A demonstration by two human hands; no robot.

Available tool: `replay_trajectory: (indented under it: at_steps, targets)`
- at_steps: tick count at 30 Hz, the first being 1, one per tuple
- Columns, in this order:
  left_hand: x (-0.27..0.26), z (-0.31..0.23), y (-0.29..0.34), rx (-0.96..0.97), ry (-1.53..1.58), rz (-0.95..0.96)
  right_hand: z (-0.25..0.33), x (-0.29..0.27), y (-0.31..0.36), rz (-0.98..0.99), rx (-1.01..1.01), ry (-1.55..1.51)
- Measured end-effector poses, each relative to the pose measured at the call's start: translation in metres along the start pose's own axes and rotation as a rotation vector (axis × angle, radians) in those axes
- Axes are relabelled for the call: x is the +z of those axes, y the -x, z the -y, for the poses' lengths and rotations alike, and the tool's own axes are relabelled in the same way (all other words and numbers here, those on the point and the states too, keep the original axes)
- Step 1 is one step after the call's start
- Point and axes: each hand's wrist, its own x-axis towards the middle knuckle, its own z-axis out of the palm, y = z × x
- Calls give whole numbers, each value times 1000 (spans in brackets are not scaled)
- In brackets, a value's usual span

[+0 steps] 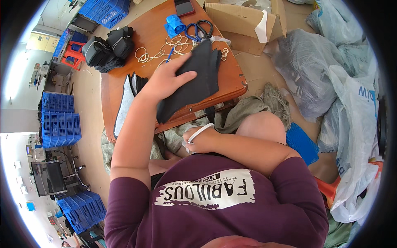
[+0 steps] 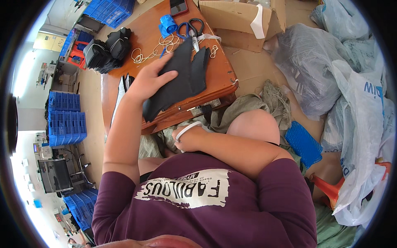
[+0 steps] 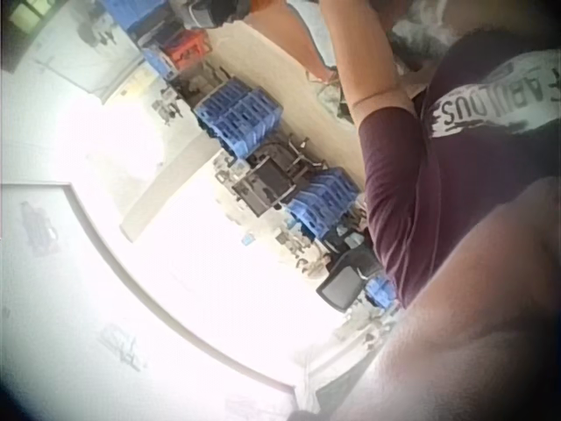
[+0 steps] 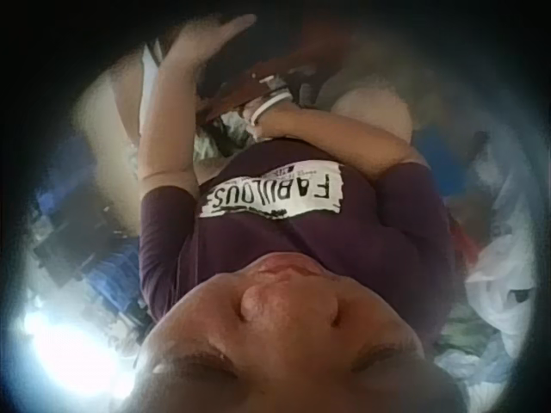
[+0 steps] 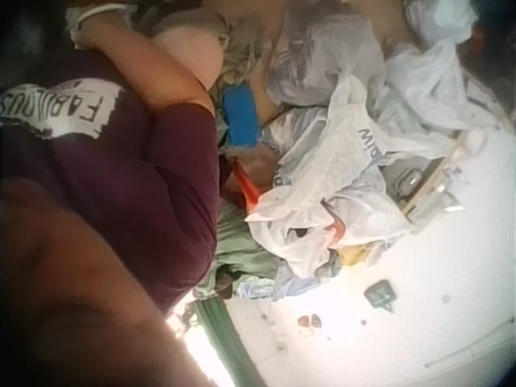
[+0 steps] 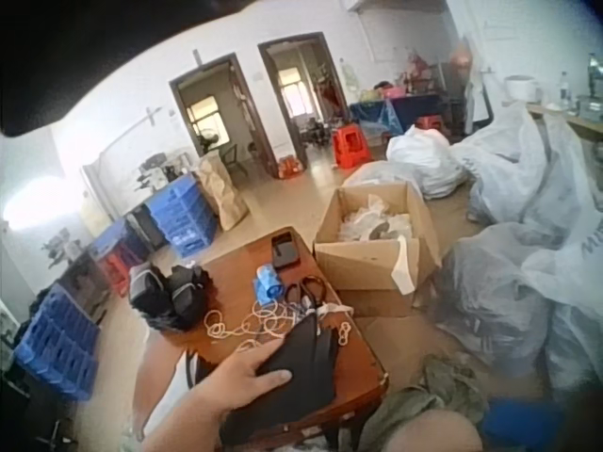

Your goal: Bundling and securing stacks of shoe upper components using rubber bands.

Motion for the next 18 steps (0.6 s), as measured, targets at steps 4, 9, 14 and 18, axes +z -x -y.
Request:
replay_trajectory:
  at_steps: [4, 9, 14, 18]
  targets:
    - [24, 23, -38, -50, -250, 60, 5, 0, 1, 87, 53, 13]
    - [38, 68, -17, 300, -560, -446, 11, -8, 1, 126, 57, 34]
    - [1, 45, 66, 303, -497, -489, 6, -5, 1, 30, -63, -27]
    - [-43, 75, 121, 85, -648, -755, 6, -3, 3, 9, -83, 6]
